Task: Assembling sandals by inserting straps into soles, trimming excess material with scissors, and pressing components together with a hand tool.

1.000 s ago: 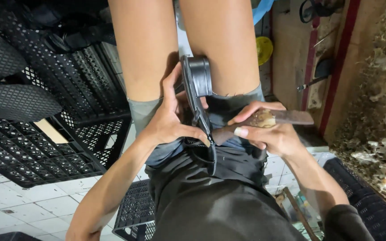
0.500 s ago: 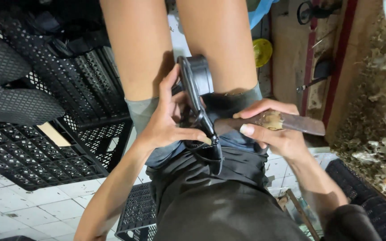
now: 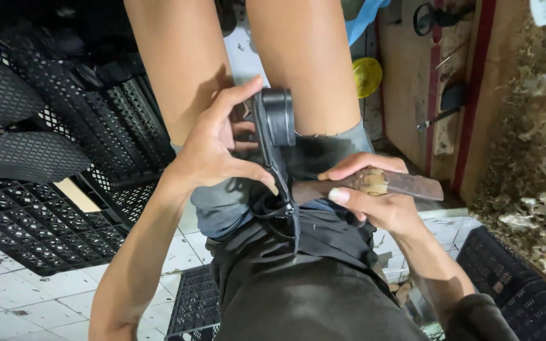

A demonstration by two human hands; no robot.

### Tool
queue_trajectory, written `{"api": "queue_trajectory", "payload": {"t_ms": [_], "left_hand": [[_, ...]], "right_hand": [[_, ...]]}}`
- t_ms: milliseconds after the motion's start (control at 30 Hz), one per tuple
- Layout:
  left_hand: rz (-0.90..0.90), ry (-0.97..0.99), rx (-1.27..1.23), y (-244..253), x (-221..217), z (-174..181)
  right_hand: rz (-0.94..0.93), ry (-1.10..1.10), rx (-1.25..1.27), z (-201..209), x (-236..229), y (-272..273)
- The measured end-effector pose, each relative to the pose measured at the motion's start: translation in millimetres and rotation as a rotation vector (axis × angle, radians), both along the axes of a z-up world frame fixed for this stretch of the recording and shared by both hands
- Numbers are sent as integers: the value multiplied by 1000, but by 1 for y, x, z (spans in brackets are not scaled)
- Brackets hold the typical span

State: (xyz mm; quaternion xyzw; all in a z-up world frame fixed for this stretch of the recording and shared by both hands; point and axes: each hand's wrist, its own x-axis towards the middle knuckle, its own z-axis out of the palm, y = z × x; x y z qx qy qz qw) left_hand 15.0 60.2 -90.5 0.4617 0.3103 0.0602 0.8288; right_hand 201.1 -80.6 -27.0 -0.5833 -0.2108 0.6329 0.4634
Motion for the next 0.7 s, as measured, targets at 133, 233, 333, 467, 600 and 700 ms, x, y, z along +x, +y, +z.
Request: {"api": "queue_trajectory", "payload": {"t_ms": [133,233,333,467,600,700], "left_hand": [[24,38,32,-2,0,-9],[14,19,47,2,2,-8],[-14,51,35,5,2,-6],[-62,72,128,8,4,-7],[-67,30,164,12,4,-4],[-84,-99,-15,12,-3,-7]], "right_hand": [[66,-172,-66,1,-4,11],[71,-178,-13,-1,-3,20],[109,-220,-21,-1,-1,31],[312,-321,-73,10,7,60],[425,-429,60,14,11,65],[359,-372,47,8,14,53]]}}
